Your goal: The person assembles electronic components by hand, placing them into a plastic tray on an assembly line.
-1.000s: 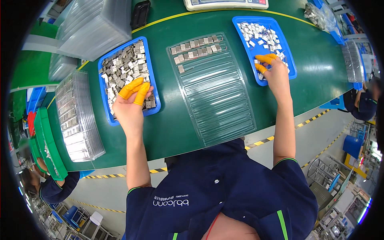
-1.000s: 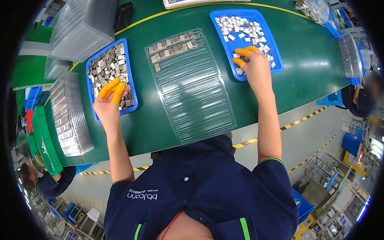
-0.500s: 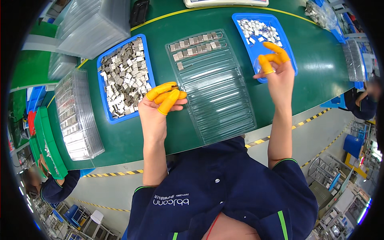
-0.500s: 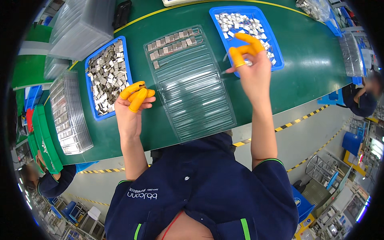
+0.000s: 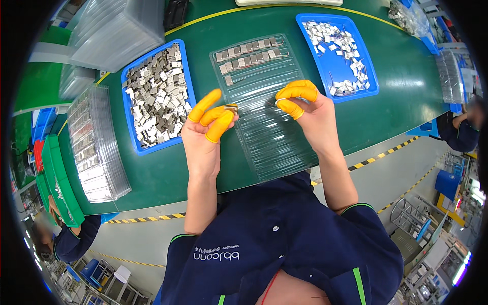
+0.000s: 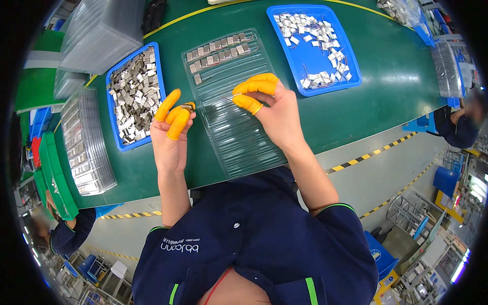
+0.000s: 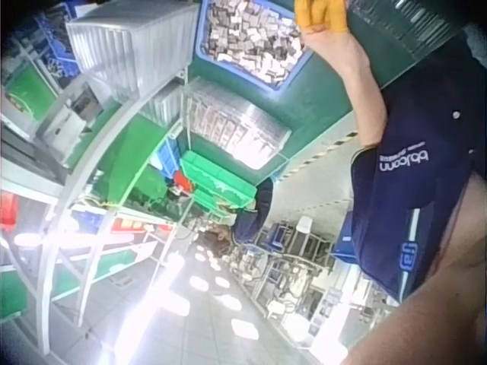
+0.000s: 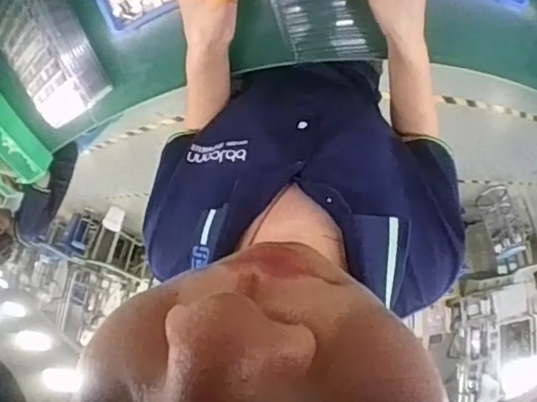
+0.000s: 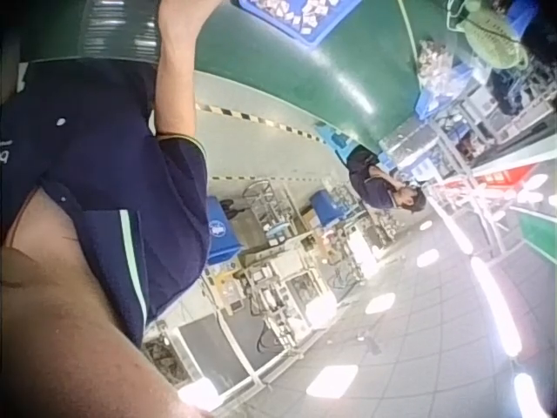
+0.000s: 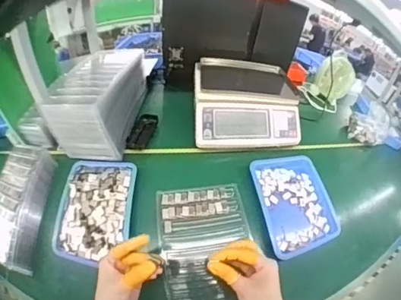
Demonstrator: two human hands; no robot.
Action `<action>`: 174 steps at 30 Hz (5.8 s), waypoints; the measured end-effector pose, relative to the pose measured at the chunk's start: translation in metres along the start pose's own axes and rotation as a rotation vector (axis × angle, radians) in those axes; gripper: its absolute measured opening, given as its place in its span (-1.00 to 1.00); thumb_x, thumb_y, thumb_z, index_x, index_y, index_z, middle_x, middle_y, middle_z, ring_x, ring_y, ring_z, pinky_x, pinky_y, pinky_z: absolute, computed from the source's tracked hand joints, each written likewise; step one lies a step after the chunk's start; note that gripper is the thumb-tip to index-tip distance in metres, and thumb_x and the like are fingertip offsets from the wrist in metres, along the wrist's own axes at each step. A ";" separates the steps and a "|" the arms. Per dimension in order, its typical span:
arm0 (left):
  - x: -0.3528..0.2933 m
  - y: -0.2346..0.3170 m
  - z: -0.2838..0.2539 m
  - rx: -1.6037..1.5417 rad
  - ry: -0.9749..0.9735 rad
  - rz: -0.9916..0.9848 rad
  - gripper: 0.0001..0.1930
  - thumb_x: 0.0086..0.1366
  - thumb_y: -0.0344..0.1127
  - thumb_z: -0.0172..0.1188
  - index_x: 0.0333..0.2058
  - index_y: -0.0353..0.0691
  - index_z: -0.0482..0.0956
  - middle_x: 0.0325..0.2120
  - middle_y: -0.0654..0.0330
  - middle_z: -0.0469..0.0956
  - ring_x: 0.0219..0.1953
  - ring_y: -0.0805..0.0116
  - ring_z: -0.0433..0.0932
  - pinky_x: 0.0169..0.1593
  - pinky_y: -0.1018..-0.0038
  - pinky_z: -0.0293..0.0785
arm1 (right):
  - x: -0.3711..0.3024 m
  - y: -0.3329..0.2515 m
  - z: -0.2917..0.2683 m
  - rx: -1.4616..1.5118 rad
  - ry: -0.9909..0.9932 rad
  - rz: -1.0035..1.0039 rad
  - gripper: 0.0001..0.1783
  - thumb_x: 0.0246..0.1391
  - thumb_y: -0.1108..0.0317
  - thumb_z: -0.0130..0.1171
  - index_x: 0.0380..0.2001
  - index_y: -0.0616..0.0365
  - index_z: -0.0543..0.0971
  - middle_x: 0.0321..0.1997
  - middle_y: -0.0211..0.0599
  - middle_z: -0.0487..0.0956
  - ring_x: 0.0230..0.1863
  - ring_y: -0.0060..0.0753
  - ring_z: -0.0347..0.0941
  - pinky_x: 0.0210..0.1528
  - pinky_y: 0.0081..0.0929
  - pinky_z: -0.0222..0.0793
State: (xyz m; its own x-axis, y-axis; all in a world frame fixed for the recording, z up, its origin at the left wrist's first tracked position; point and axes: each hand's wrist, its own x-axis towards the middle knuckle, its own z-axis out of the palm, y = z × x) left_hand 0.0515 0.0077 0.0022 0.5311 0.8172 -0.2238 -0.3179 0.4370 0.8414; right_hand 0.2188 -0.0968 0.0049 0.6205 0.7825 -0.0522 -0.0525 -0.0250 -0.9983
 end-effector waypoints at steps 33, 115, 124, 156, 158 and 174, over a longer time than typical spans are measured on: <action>-0.011 -0.001 -0.001 0.026 -0.241 -0.159 -0.74 0.01 -0.58 0.28 -0.26 -0.44 0.57 -0.39 0.05 0.60 -0.37 0.37 0.59 -0.21 0.53 0.53 | -0.006 -0.010 0.013 0.165 -0.346 0.249 -0.71 -0.28 0.54 0.37 -0.37 0.31 0.56 -0.35 -0.35 0.55 -0.27 -0.54 0.45 -0.16 -0.52 0.36; 0.069 0.041 -0.064 1.598 0.249 0.678 -0.78 -0.03 -0.33 0.33 -0.33 -0.18 0.65 -0.43 0.08 0.50 -0.34 0.20 0.42 -0.22 0.38 0.39 | 0.040 0.011 -0.106 -1.119 0.293 0.003 -0.73 -0.17 0.41 0.29 -0.33 0.30 0.58 -0.29 -0.05 0.54 -0.30 -0.14 0.47 -0.24 -0.35 0.37; 0.040 0.045 -0.048 0.568 0.194 0.152 -0.74 0.17 -0.48 0.16 -0.16 -0.46 0.50 -0.30 -0.01 0.57 -0.29 0.30 0.60 -0.24 0.59 0.53 | 0.036 0.009 -0.109 -1.018 0.286 -0.173 -0.74 -0.18 0.48 0.27 -0.31 0.26 0.59 -0.28 -0.10 0.54 -0.26 -0.13 0.45 -0.16 -0.35 0.34; 0.011 0.005 0.008 0.322 -0.001 -0.064 -0.78 0.11 -0.56 0.19 -0.21 -0.43 0.52 -0.34 0.06 0.58 -0.29 0.31 0.60 -0.21 0.56 0.52 | 0.048 -0.003 -0.111 -1.043 0.174 0.015 -0.73 -0.23 0.47 0.31 -0.34 0.22 0.61 -0.42 -0.10 0.57 -0.41 -0.23 0.50 -0.35 -0.46 0.38; 0.012 0.003 0.009 0.316 0.007 -0.082 -0.77 0.11 -0.55 0.19 -0.21 -0.42 0.52 -0.35 0.06 0.58 -0.29 0.32 0.60 -0.21 0.56 0.52 | 0.042 -0.012 -0.106 -0.864 0.290 -0.071 -0.78 -0.17 0.50 0.27 -0.33 0.19 0.62 -0.40 -0.15 0.58 -0.43 -0.30 0.50 -0.36 -0.53 0.37; 0.002 0.000 0.027 0.248 -0.079 -0.084 -0.76 0.09 -0.58 0.21 -0.22 -0.46 0.53 -0.32 0.04 0.58 -0.31 0.30 0.60 -0.16 0.55 0.52 | -0.002 -0.017 0.002 -0.058 -0.091 0.086 -0.78 -0.08 0.54 0.24 -0.29 0.32 0.58 -0.33 -0.28 0.61 -0.32 -0.52 0.55 -0.21 -0.64 0.45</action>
State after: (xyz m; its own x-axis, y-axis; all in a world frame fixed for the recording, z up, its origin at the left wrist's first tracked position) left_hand 0.0740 -0.0006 0.0145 0.6104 0.7458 -0.2669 -0.0730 0.3885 0.9186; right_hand 0.2162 -0.0968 0.0216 0.5416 0.8293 -0.1373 -0.0548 -0.1281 -0.9902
